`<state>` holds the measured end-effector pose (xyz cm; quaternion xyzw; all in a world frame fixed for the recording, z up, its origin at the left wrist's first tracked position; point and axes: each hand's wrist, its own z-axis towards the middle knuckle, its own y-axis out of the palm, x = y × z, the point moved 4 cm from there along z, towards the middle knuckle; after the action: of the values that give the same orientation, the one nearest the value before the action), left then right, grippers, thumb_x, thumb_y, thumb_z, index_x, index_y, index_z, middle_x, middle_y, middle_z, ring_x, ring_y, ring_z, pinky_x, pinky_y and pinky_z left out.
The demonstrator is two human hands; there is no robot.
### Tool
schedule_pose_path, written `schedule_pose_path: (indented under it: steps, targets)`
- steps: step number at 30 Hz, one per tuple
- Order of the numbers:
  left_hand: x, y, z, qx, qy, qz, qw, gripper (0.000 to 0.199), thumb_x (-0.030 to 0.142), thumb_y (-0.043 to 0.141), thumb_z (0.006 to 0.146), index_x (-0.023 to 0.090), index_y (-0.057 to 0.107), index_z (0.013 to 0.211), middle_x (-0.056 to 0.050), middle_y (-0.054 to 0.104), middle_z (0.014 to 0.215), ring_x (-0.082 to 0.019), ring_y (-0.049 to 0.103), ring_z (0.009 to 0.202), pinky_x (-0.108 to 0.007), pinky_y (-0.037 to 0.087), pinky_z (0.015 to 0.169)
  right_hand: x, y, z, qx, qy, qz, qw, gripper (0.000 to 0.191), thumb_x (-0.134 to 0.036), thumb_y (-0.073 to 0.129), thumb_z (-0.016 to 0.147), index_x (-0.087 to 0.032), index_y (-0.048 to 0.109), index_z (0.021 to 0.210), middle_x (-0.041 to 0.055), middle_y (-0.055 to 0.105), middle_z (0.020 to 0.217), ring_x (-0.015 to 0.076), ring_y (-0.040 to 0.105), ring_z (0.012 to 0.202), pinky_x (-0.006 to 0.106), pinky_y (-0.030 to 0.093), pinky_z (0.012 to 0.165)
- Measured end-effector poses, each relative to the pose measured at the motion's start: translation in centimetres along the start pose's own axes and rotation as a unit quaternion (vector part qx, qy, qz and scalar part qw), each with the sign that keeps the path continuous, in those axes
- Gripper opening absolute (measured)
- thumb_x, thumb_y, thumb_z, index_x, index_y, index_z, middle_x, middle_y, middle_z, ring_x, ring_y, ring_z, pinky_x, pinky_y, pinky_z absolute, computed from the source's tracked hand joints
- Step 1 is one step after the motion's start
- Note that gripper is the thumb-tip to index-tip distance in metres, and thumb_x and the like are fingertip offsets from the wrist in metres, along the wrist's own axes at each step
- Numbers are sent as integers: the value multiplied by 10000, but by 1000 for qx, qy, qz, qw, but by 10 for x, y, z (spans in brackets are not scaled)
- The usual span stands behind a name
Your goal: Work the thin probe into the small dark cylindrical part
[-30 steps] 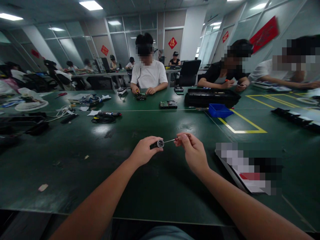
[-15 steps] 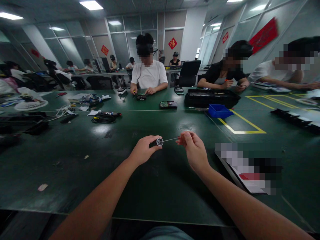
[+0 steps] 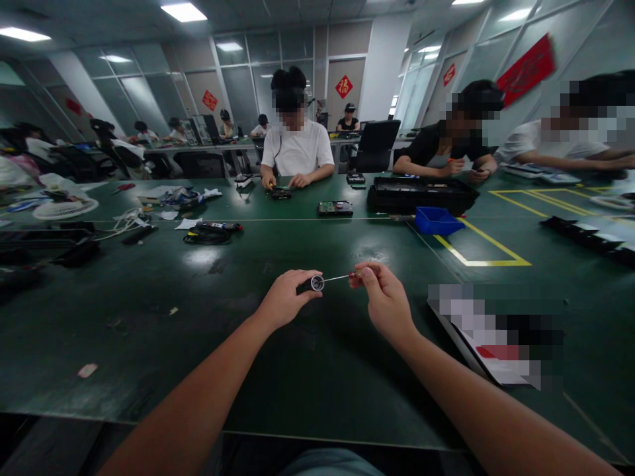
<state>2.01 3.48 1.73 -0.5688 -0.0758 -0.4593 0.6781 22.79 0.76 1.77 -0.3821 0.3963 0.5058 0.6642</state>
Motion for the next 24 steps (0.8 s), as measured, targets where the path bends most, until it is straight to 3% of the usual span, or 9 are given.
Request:
schedule_pose_path:
  steps: [4, 8, 13, 19, 24]
  targets:
    - [1, 0, 0, -3, -6, 2, 1000, 371, 274, 735, 858, 259, 668, 1222, -19, 707, 1150, -225, 621, 1069, -378, 456, 970, 0, 1, 0, -17, 0, 7, 1000, 256, -440, 510, 974, -210, 618, 1008, 41, 704, 849, 199, 682, 789, 376, 538, 772]
    - [1, 0, 0, -8, -5, 7, 1000, 363, 277, 738, 855, 245, 674, 1211, -32, 706, 1155, -232, 621, 1075, -389, 454, 983, -8, -1, -2, -11, -18, -60, 998, 269, -445, 518, 973, -207, 640, 996, 34, 716, 824, 189, 683, 769, 339, 522, 729]
    - [0, 1, -1, -7, -2, 4, 1000, 351, 278, 733, 858, 262, 675, 1204, -29, 706, 1150, -232, 623, 1075, -390, 461, 968, -17, -3, -2, -12, -50, -183, 982, 320, -493, 637, 893, -208, 654, 747, -5, 643, 613, 159, 588, 547, 294, 434, 551]
    - [-1, 1, 0, -5, -3, 4, 1000, 356, 259, 751, 841, 253, 680, 1189, -29, 708, 1140, -231, 625, 1068, -389, 461, 965, -21, 1, -7, -58, -120, -148, 980, 151, -311, 539, 953, -226, 638, 1028, 33, 721, 894, 190, 680, 786, 313, 510, 706]
    - [-1, 1, -1, -14, 0, 4, 1000, 341, 277, 737, 853, 249, 680, 1189, -40, 704, 1165, -238, 619, 1094, -401, 456, 983, -19, 3, -8, -69, -85, -167, 980, 230, -383, 505, 984, -227, 666, 932, -10, 650, 692, 152, 611, 593, 276, 435, 569]
